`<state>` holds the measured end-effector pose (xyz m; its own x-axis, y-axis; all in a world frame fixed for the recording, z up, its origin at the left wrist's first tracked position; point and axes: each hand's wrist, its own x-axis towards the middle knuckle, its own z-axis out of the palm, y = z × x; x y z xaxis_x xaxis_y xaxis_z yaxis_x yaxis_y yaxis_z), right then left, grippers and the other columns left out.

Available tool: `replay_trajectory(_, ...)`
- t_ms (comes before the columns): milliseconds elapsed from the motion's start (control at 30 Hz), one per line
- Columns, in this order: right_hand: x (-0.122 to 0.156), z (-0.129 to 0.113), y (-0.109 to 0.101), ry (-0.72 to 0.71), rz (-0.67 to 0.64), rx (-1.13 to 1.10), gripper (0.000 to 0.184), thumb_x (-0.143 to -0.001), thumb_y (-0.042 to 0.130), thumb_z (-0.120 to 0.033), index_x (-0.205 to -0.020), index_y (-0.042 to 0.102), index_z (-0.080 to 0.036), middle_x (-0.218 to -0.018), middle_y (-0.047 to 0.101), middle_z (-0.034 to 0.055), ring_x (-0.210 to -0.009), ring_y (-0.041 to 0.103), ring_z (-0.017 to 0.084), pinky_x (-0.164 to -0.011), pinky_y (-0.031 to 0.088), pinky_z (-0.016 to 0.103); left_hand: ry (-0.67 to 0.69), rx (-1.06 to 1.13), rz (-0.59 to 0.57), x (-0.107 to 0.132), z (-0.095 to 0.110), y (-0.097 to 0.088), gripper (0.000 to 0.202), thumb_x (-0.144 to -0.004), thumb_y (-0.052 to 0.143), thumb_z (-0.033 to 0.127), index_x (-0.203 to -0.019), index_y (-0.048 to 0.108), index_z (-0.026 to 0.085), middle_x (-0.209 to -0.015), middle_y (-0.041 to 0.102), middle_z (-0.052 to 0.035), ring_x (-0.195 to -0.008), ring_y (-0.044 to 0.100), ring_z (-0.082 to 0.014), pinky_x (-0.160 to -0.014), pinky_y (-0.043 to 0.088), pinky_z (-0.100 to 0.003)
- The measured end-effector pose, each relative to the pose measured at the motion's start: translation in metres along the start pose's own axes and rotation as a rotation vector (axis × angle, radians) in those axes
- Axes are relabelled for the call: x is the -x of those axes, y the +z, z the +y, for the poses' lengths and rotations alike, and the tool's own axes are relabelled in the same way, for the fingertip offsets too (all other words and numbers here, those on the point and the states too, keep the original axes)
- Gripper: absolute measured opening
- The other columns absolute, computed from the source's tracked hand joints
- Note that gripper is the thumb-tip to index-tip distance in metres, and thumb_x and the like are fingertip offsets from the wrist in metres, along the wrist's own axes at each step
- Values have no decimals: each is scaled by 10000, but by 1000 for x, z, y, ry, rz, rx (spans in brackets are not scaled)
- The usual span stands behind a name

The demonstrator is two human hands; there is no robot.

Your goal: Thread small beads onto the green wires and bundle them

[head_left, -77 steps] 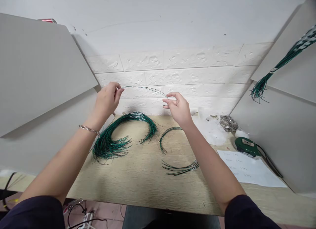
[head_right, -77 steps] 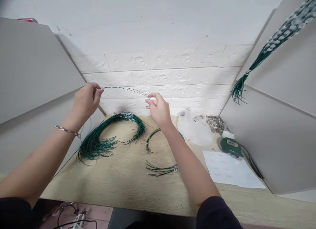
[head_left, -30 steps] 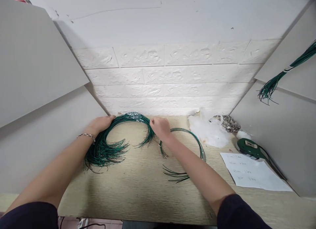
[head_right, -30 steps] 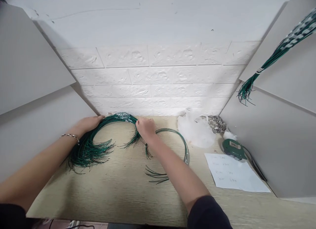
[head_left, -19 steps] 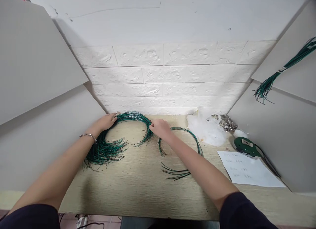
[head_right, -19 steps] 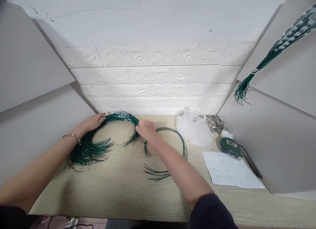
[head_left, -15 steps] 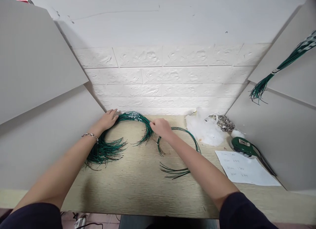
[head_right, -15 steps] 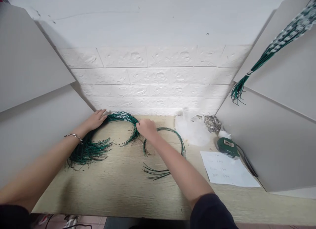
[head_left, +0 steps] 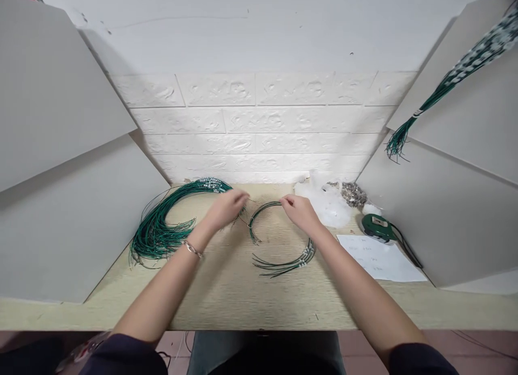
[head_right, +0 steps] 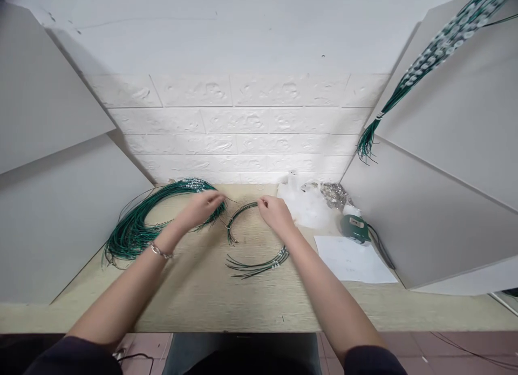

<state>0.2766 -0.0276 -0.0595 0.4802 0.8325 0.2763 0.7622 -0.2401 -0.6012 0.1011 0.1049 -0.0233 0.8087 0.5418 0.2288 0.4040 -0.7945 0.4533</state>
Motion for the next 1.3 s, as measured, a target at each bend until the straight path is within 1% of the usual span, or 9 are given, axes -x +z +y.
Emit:
replay_trajectory(100, 9, 14, -9, 12, -82, -10, 253, -792, 413, -285, -659, 593, -167, -679, 622, 17, -650, 515, 125, -604, 320, 216, 97, 87, -426, 18, 37, 32, 362, -800, 400, 450, -782, 625, 167, -749, 631, -29, -673, 546, -153, -606, 390, -254)
replay_trajectory(167, 11, 19, -13, 17, -112, -4, 234, -788, 422, -270, -692, 608, -167, -710, 635, 21, -681, 536, 130, -623, 337, 219, 111, 52, -541, 30, 53, 48, 360, -713, 516, 506, -801, 619, 173, -766, 630, -33, -666, 547, -162, -570, 376, -254)
replay_trajectory(233, 12, 22, -16, 22, -114, 25, 232, -794, 417, -257, -732, 622, -168, -750, 645, 28, -714, 548, 137, -641, 350, 225, 121, -77, -488, 42, 65, 60, 383, -641, 594, 510, -818, 607, 170, -818, 626, -65, -706, 551, -194, -562, 364, -272)
replay_trajectory(367, 13, 24, -17, 6, -165, 99, 233, -804, 417, -231, -792, 639, -160, -850, 652, 59, -791, 558, 147, -701, 365, 232, 173, -101, -489, 55, 72, 69, 225, -725, 539, 395, -782, 604, 187, -794, 617, -76, -690, 548, -202, -574, 354, -292)
replay_trajectory(600, 14, 27, -23, 39, -269, -58, 213, -782, 468, -269, -808, 655, -170, -863, 652, 41, -775, 559, 149, -707, 389, 249, 215, 100, -510, 47, 49, 71, 153, -773, 454, 247, -690, 567, 186, -706, 581, -51, -628, 490, -165, -579, 325, -284)
replay_trajectory(767, 16, 28, -30, 32, -557, -203, 336, -747, 504, -451, -625, 632, -166, -557, 544, -16, -533, 460, 112, -565, 376, 250, 165, 272, -545, 38, 35, 55, 129, -765, 454, 244, -682, 524, 174, -650, 529, 3, -601, 431, -127, -562, 311, -252)
replay_trajectory(833, 17, 27, -32, 9, -650, -248, 343, -722, 528, -478, -602, 626, -172, -522, 510, -34, -506, 429, 100, -542, 364, 244, 111, 351, -568, 35, 32, 48, 120, -749, 478, 246, -675, 538, 172, -621, 525, 9, -586, 425, -124, -551, 303, -246)
replay_trajectory(1033, 19, 23, -34, -38, -824, -305, 191, -709, 580, -338, -750, 675, -178, -719, 642, -12, -653, 534, 108, -647, 408, 238, 58, 536, -673, 30, 27, 40, 110, -727, 506, 236, -665, 558, 161, -640, 552, 1, -619, 457, -125, -589, 321, -234)
replay_trajectory(1300, 18, 28, -31, -29, -866, -284, 139, -707, 567, -246, -753, 665, -158, -735, 656, 9, -701, 566, 119, -684, 421, 247, 47, 624, -738, 28, 21, 42, 145, -700, 561, 308, -654, 596, 175, -593, 525, 16, -583, 447, -111, -568, 329, -211)
